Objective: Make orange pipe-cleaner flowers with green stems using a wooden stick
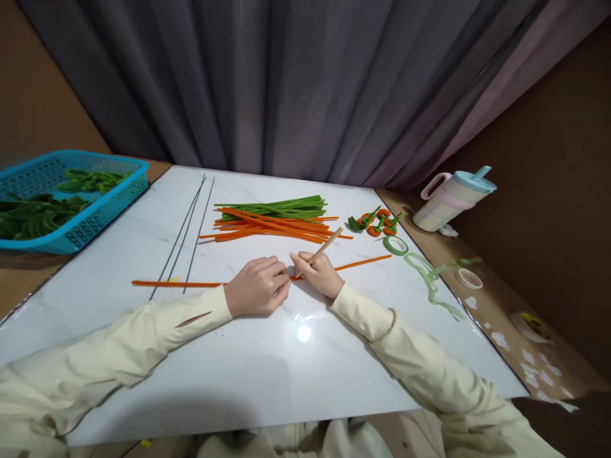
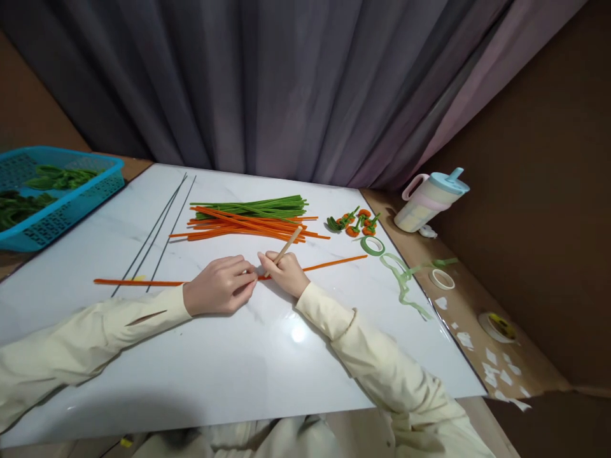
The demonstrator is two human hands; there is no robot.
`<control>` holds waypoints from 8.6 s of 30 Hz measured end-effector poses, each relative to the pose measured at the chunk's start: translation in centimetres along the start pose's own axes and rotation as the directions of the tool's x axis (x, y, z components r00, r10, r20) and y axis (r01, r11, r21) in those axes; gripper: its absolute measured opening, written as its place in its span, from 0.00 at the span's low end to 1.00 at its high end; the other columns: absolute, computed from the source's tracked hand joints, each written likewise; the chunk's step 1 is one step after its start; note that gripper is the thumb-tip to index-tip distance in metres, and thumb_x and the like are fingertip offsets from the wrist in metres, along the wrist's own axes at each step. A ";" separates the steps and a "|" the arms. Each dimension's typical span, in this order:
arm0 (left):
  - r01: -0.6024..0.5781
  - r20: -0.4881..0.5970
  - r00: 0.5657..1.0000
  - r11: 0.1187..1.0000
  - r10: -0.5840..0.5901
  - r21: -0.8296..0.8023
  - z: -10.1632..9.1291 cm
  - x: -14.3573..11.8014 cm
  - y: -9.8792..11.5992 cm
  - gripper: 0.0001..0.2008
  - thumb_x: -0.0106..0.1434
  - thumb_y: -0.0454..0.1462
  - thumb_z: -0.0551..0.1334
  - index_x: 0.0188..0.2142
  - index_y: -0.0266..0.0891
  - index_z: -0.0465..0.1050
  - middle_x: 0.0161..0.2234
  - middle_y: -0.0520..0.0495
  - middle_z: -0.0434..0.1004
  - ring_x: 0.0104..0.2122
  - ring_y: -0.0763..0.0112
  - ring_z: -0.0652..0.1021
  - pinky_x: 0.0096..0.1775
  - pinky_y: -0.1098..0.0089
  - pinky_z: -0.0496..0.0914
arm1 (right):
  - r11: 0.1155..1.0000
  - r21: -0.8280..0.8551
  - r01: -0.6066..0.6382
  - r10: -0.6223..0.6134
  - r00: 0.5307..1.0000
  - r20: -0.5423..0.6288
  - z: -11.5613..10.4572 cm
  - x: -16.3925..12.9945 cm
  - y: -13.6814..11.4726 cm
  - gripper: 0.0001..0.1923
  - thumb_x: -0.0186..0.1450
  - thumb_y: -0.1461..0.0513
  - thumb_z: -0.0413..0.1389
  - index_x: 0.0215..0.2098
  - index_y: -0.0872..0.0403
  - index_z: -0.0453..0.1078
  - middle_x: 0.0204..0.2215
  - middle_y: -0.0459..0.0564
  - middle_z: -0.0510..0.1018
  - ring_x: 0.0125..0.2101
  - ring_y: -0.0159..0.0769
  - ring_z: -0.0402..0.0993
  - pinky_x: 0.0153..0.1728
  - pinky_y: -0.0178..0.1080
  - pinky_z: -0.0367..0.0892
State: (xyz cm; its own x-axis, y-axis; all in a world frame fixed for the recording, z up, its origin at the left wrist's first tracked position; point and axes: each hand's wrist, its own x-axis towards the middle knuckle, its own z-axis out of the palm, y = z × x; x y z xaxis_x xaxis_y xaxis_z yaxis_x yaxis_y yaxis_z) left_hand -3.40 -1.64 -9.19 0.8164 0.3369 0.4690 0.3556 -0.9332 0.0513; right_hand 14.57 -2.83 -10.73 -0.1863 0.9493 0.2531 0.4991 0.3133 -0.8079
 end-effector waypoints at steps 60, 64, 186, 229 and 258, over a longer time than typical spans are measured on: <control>0.207 0.078 0.972 0.964 -0.222 0.164 0.7 -0.3 0.3 0.08 0.64 0.33 0.51 0.31 0.36 0.67 0.28 0.46 0.74 0.30 0.65 0.76 0.22 0.70 0.62 | 0.751 -0.630 -0.198 0.339 0.934 0.110 0.4 -4.3 -5.1 0.12 0.66 0.65 0.45 0.48 0.57 0.57 0.20 0.47 0.73 0.21 0.37 0.69 0.22 0.32 0.50; 0.297 0.163 0.936 0.948 -0.314 0.118 0.7 -0.3 0.4 0.06 0.65 0.33 0.50 0.39 0.35 0.63 0.31 0.46 0.75 0.31 0.65 0.77 0.24 0.70 0.66 | 0.720 -0.665 -0.197 0.344 0.934 0.096 0.9 -4.6 -5.3 0.12 0.66 0.64 0.44 0.48 0.56 0.57 0.21 0.47 0.74 0.22 0.38 0.71 0.23 0.32 0.50; 0.102 0.427 0.904 0.968 0.007 -0.231 1.2 0.5 0.3 0.48 0.61 0.60 0.47 0.63 0.17 0.41 0.63 0.21 0.35 0.64 0.47 0.38 0.61 0.52 0.37 | 0.602 -0.780 -0.173 0.307 0.951 0.026 0.8 -2.6 -1.9 0.32 0.70 0.49 0.30 0.67 0.56 0.37 0.66 0.49 0.39 0.66 0.35 0.31 0.62 0.53 0.34; 0.032 0.321 0.947 0.997 -0.008 -0.071 1.7 0.1 0.4 0.38 0.64 0.54 0.51 0.56 0.19 0.59 0.60 0.22 0.54 0.62 0.47 0.53 0.60 0.55 0.47 | 0.614 -0.784 -0.094 0.238 0.969 0.070 1.1 -2.7 -2.2 0.30 0.70 0.54 0.31 0.67 0.60 0.39 0.66 0.51 0.43 0.66 0.38 0.31 0.62 0.55 0.33; 0.110 0.367 0.930 0.977 -0.037 -0.181 2.0 -0.2 0.2 0.42 0.64 0.56 0.47 0.62 0.19 0.46 0.63 0.23 0.41 0.64 0.48 0.45 0.61 0.56 0.44 | 0.876 -0.419 -0.238 0.247 0.968 -0.034 -1.1 -3.1 0.4 0.31 0.66 0.60 0.37 0.66 0.53 0.37 0.63 0.54 0.55 0.64 0.35 0.45 0.61 0.59 0.29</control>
State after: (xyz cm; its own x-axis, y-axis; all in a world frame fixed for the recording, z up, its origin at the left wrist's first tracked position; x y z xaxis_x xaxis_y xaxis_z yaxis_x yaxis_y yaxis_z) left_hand -2.60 -1.68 -11.02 0.9127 0.3932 0.1108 0.3550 -0.8976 0.2613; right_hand 16.27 -5.61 -11.25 -0.0285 0.9976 0.0637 0.8364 0.0587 -0.5449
